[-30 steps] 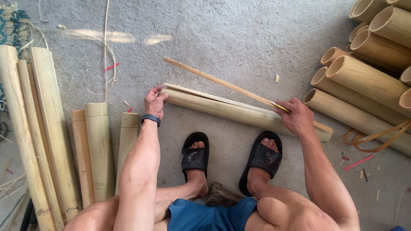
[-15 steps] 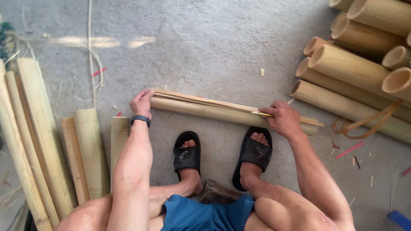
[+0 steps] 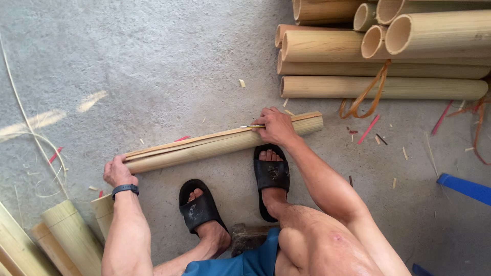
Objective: The person marks multiple bamboo poles with a pencil using a thin wooden stick as a guide. They repeatedly pick up poles, align the stick, draw lines, and set the poles aside.
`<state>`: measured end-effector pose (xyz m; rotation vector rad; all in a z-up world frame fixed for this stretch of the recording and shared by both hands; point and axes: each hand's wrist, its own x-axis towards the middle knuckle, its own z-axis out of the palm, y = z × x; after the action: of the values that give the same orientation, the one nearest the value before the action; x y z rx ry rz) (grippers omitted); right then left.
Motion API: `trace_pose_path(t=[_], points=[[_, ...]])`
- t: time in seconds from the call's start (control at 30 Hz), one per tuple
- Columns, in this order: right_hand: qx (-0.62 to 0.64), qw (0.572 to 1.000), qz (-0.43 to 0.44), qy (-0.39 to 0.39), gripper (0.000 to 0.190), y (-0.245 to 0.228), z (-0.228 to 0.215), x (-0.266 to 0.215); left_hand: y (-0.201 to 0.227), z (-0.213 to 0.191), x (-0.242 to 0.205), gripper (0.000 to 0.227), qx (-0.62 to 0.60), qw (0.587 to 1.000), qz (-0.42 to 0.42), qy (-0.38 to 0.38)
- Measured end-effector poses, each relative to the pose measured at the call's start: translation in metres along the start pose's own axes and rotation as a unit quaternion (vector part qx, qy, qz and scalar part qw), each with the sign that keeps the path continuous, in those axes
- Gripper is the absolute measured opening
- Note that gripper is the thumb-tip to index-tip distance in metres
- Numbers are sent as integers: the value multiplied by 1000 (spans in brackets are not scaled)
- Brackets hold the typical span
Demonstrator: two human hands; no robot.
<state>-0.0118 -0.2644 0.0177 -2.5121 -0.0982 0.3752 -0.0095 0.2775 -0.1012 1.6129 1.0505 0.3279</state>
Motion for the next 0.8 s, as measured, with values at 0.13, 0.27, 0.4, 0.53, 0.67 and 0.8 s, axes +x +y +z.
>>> trace_pose_path(t=[0.13,0.27,0.4,0.53,0.67,0.8], points=[[0,1000,21,-17,22,8,8,5,1,-1,-1,13,-39,999,12,-1],[-5,999,32,-36,25,16,13,11,5,-3,-3,17,-49,999,9,-17],[-17,998,39,-37,24,16,17,11,12,4,-8,13,77,997,24,-6],[-18,998,48,-34,26,14,17,11,35,36,-54,54,384,837,381,83],[-18,998,46,-29,25,11,15,9,89,119,-163,76,419,675,411,-447],[-22,998,40,-33,25,10,13,7,106,188,-252,105,562,512,345,-551]])
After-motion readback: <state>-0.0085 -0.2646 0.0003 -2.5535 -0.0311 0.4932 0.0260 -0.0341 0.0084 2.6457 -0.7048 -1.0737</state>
